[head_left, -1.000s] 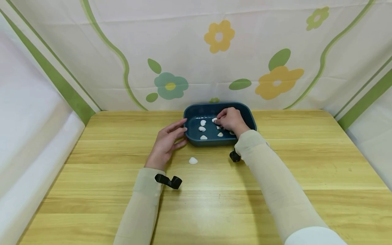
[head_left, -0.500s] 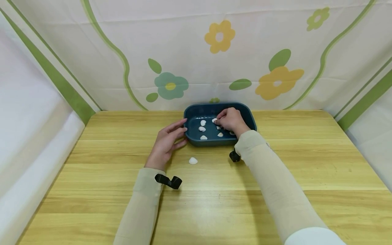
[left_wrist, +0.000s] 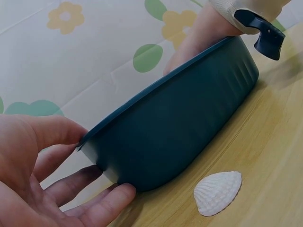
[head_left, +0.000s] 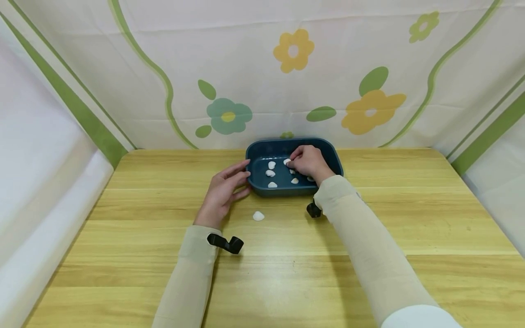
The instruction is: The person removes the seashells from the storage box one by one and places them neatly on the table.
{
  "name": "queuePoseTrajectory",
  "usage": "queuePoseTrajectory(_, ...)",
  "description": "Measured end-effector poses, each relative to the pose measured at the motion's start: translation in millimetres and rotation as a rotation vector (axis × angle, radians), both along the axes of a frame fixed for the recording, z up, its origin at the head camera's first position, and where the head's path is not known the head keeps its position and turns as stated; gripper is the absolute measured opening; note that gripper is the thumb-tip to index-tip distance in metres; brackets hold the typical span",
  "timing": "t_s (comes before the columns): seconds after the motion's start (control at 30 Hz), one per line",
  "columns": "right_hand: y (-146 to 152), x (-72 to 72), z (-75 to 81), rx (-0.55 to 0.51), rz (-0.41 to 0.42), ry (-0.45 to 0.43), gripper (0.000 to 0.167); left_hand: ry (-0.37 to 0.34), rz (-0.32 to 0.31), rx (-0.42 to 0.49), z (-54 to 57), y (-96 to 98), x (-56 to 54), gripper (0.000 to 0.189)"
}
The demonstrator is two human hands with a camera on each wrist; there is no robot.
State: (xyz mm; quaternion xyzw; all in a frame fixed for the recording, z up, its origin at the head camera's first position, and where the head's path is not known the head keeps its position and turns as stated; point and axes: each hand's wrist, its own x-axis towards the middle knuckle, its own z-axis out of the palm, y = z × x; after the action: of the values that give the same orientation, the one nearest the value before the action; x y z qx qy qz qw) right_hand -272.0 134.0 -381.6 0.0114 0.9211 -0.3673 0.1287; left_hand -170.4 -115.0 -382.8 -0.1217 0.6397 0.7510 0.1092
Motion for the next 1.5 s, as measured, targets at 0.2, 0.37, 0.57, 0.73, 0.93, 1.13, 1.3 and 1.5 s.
queuePoseTrajectory(0.2,-0.5,0.9,0.8,0.003,-0.004,-0.008,0.021,-0.002,0.002,0.0,0.8,-0.3,0.8,0.044)
queuePoseTrajectory(0.37,-0.8,0.2,-0.4,0.003,-0.01,-0.009,0.021,-0.005,0.002,-0.004,-0.3,-0.6,1.4,0.044)
queuePoseTrajectory(0.57,-0.4,0.4,-0.4,0.004,-0.012,0.002,0.021,-0.007,0.004,-0.006,-0.8,-0.7,0.8,0.044)
queuePoseTrajectory(0.73,0.5,1.6,0.5,0.001,-0.01,0.018,0.021,0.005,0.013,0.029,-0.7,0.2,0.3,0.043)
queuePoseTrajectory(0.93,0.6,2.2,1.3,-0.001,-0.007,0.023,0.021,0.021,0.028,0.065,-2.6,1.6,-1.0,0.042)
queuePoseTrajectory(1.13,0.2,2.3,1.1,-0.007,0.002,0.041,0.021,0.023,0.035,0.059,-0.8,1.5,-0.5,0.043)
queuePoseTrajectory(1.3,0.9,2.5,0.5,-0.012,0.007,0.046,0.02,0.022,0.035,0.059,-1.0,1.8,-0.2,0.043)
queuePoseTrajectory(1.5,2.0,2.9,0.3,-0.018,0.01,0.052,0.019,0.027,0.033,0.062,-1.6,2.2,-0.3,0.043)
